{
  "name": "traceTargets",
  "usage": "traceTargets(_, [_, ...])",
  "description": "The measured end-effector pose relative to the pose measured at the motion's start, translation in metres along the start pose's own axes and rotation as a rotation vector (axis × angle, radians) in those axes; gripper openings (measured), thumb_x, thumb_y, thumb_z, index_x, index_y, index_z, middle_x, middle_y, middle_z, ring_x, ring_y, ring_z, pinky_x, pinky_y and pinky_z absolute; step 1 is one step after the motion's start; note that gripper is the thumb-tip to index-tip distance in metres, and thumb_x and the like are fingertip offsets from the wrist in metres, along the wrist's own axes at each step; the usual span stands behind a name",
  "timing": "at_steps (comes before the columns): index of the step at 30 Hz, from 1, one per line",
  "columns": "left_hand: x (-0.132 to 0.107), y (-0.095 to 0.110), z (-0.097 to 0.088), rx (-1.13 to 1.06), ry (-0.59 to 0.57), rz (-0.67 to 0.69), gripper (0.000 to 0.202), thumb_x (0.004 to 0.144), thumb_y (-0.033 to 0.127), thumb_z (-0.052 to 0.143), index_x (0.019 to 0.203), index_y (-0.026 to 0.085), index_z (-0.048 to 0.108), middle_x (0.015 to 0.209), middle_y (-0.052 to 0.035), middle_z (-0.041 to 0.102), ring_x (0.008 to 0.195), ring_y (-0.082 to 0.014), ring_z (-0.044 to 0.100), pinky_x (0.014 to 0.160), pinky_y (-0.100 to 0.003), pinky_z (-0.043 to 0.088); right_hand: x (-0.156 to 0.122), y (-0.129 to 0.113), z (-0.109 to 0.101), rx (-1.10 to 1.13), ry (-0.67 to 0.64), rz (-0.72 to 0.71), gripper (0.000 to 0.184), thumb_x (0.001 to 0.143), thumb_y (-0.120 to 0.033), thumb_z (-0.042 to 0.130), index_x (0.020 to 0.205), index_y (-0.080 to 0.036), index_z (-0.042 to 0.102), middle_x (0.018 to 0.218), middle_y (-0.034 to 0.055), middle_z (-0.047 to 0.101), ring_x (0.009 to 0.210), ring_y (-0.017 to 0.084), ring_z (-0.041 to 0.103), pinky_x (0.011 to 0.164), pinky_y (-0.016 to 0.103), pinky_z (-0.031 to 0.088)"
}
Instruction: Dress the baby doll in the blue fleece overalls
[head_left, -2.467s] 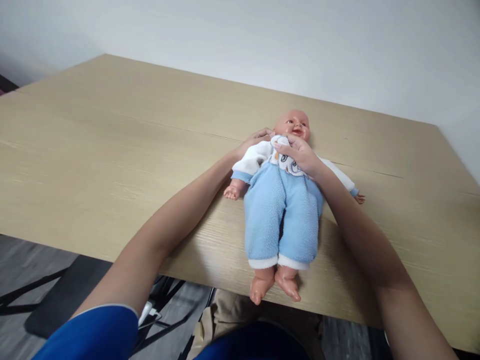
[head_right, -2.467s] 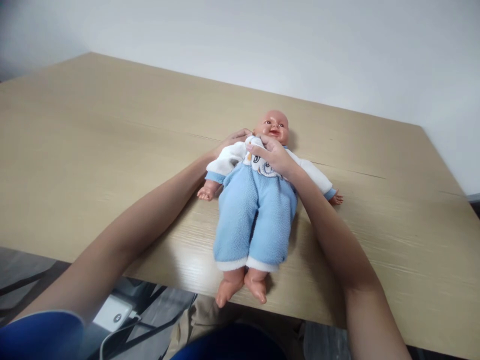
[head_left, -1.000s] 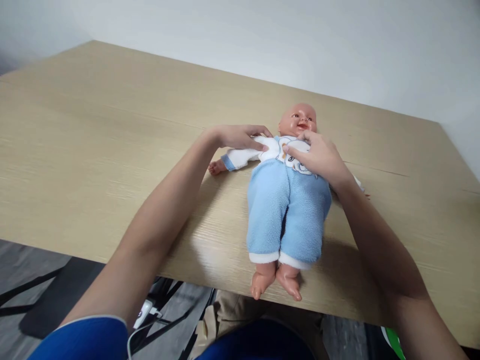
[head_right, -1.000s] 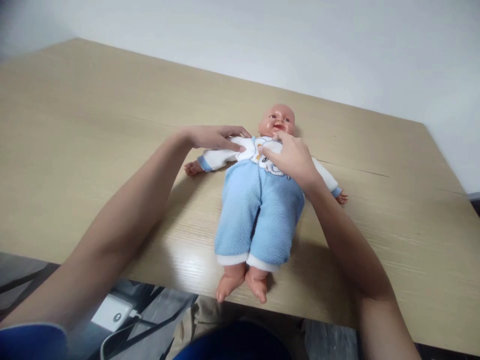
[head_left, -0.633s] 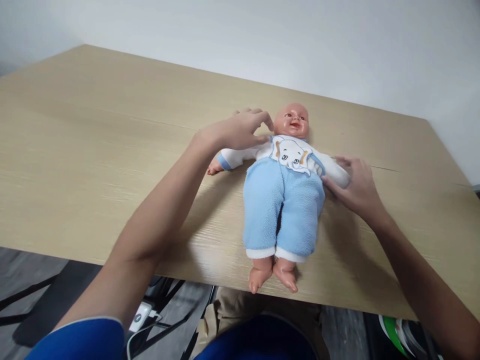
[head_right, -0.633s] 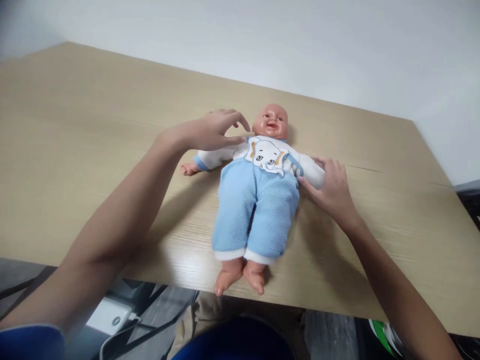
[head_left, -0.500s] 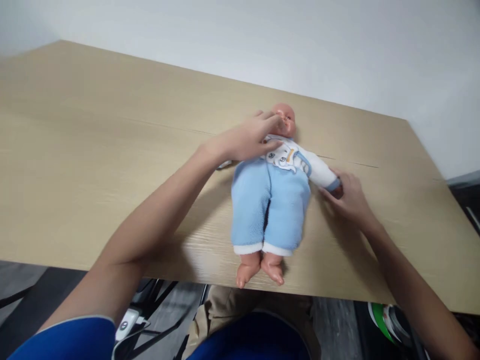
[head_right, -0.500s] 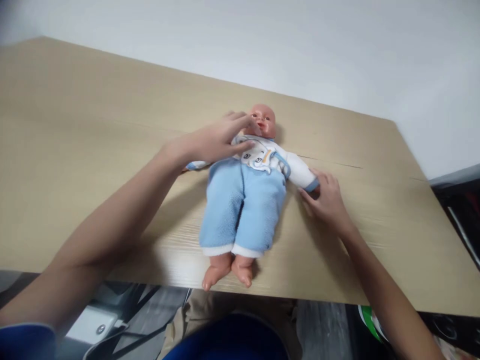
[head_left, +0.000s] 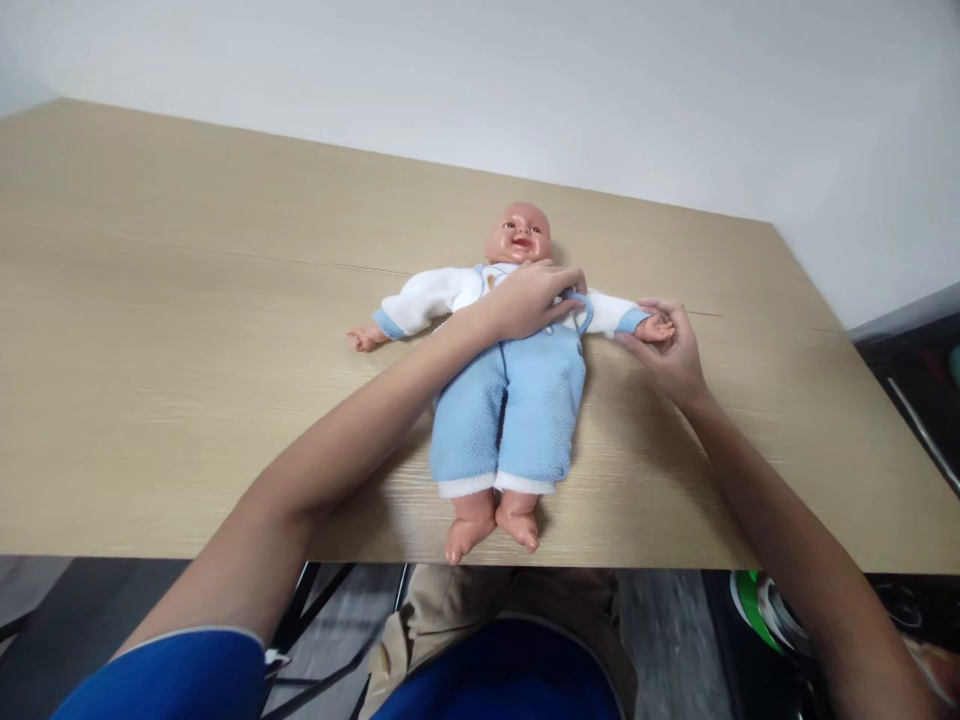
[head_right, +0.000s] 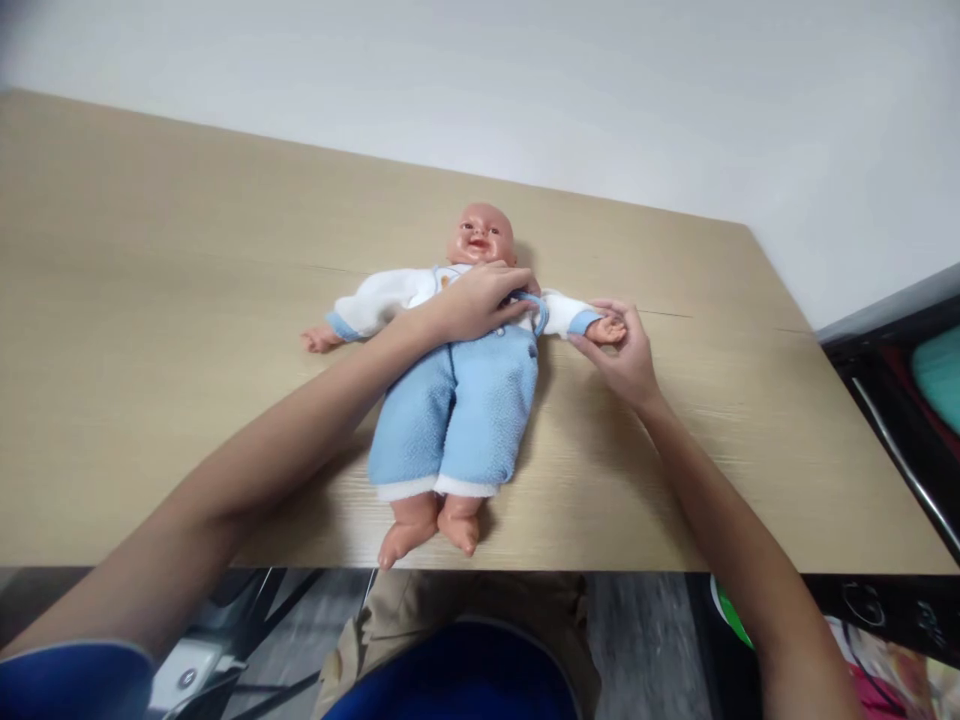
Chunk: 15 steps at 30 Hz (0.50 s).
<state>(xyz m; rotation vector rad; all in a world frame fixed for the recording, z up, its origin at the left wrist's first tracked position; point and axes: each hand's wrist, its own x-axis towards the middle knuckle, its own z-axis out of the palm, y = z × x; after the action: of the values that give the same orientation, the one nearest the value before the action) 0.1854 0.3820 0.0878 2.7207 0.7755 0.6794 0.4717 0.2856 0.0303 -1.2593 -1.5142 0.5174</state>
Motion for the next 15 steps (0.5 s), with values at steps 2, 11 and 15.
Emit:
traceTargets(2, [-0.002, 0.001, 0.0, -0.066, 0.051, 0.087, 0.038, 0.119, 0.042, 0.048, 0.131, 0.017, 0.073, 0.122, -0.0176, 0.08, 0.115, -0.0325, 0.074, 0.102, -0.043, 0.053, 0.016, 0.0, 0.013, 0.165, 0.006, 0.014, 0.07, 0.077, -0.071, 0.101, 0.126, -0.03, 0.069, 0.129, 0.0077, 0.077, 0.122, 0.03, 0.079, 0.11, 0.046, 0.067])
traceTargets(11, [-0.017, 0.001, -0.002, -0.068, 0.207, 0.337, 0.054, 0.123, 0.054, 0.037, 0.131, 0.023, 0.08, 0.113, -0.016, 0.074, 0.109, -0.0282, 0.073, 0.096, -0.04, 0.055, 0.048, -0.016, 0.078, 0.35, -0.087, -0.043, 0.057, 0.074, -0.061, 0.106, 0.107, -0.033, 0.07, 0.111, 0.002, 0.074, 0.11, 0.024, 0.074, 0.102, 0.039, 0.068])
traceTargets(15, [-0.024, 0.001, -0.004, -0.072, 0.25, 0.322, 0.06, 0.123, 0.06, 0.033, 0.128, 0.026, 0.083, 0.112, -0.0154, 0.074, 0.108, -0.0278, 0.073, 0.096, -0.041, 0.056, 0.033, -0.028, 0.078, 0.271, -0.172, -0.088, 0.045, 0.082, -0.06, 0.101, 0.106, -0.031, 0.076, 0.112, 0.0031, 0.07, 0.104, 0.024, 0.071, 0.096, 0.038, 0.068])
